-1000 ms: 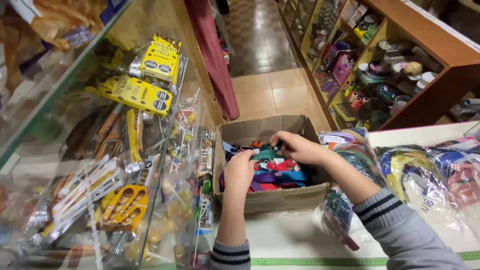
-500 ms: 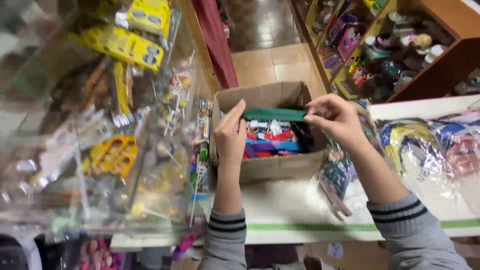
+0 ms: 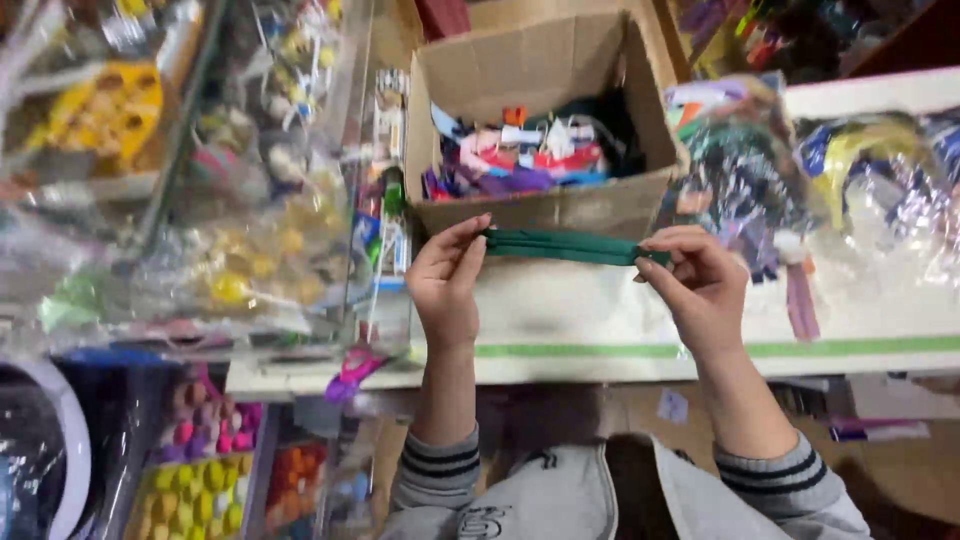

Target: The person sorts various colored zippers by taking them out of a cardboard box and placing them on a counter to measure them against a scale.

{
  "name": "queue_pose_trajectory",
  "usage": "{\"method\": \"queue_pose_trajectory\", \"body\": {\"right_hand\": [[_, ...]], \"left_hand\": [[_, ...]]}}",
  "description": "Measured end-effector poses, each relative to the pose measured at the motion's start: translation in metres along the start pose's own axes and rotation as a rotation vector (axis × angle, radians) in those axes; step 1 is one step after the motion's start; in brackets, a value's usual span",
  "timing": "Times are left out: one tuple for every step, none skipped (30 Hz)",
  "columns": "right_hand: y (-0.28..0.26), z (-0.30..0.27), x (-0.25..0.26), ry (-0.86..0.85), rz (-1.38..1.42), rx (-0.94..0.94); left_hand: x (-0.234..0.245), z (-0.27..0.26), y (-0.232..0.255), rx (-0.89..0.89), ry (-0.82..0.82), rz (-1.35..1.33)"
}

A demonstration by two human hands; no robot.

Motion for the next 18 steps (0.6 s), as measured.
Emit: {"method": "queue_pose_trajectory", "body": {"right_hand": [[0.005, -0.011, 0.002, -0.004, 0.039, -0.032], [0.011, -0.024, 0.004, -0.007, 0.079, -0.067], [0.012, -0.031, 0.003, -0.01, 0.079, -0.084], [0.012, -0.037, 0.003, -0.047, -0.061, -0.014], [0.012, -0.042, 0.002, -0.087, -0.201, 0.057], [0.006, -0.048, -0.004, -0.09, -0.201, 0.046], [-0.002, -0.052, -0.012, -0.139, -0.317, 0.141], [-0.01, -0.056, -0.019, -0.188, -0.432, 0.241], [-0.016, -0.059, -0.03, -0.191, -0.432, 0.236], [-0.022, -0.062, -0.042, -0.243, -0.383, 0.249], [-0.028, -0.066, -0.055, -0.294, -0.332, 0.262], [-0.03, -0.067, -0.063, -0.294, -0.332, 0.26], [-0.031, -0.067, -0.071, -0.337, -0.342, 0.23], [-0.032, -0.068, -0.08, -0.378, -0.352, 0.2], [-0.027, -0.07, -0.082, -0.377, -0.353, 0.198], [-0.019, -0.072, -0.085, -0.413, -0.386, 0.086], [-0.011, -0.075, -0.087, -0.449, -0.418, -0.026], [-0.012, -0.076, -0.088, -0.448, -0.419, -0.029]], "left_hand": [[0.005, -0.007, -0.003, 0.035, 0.006, 0.017], [0.011, -0.015, -0.005, 0.071, 0.013, 0.035], [0.016, -0.023, -0.007, 0.083, 0.024, 0.042], [0.019, -0.03, -0.009, 0.115, 0.013, 0.051], [0.023, -0.037, -0.011, 0.146, 0.003, 0.06], [0.025, -0.044, -0.014, 0.155, 0.009, 0.063], [0.027, -0.052, -0.017, 0.17, -0.007, 0.093], [0.028, -0.058, -0.021, 0.181, -0.026, 0.12], [0.031, -0.065, -0.028, 0.186, -0.023, 0.121], [0.034, -0.071, -0.034, 0.18, -0.046, 0.168], [0.038, -0.078, -0.041, 0.174, -0.07, 0.214], [0.033, -0.085, -0.036, 0.176, -0.07, 0.215], [0.028, -0.093, -0.03, 0.192, -0.072, 0.226], [0.022, -0.101, -0.025, 0.209, -0.075, 0.236], [0.024, -0.103, -0.024, 0.212, -0.077, 0.237], [0.025, -0.107, -0.024, 0.239, -0.091, 0.263], [0.026, -0.11, -0.024, 0.266, -0.106, 0.29], [0.025, -0.112, -0.021, 0.269, -0.107, 0.29]]}}
Point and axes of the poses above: each hand's wrist, its own z-axis towards the middle knuckle, its own x-axis out of the back of the hand, y = z × x, the point moved 2 cm from there along z, towards the middle knuckle, and after that the axes turned 7 degrees about x, right-handed, at the moved point
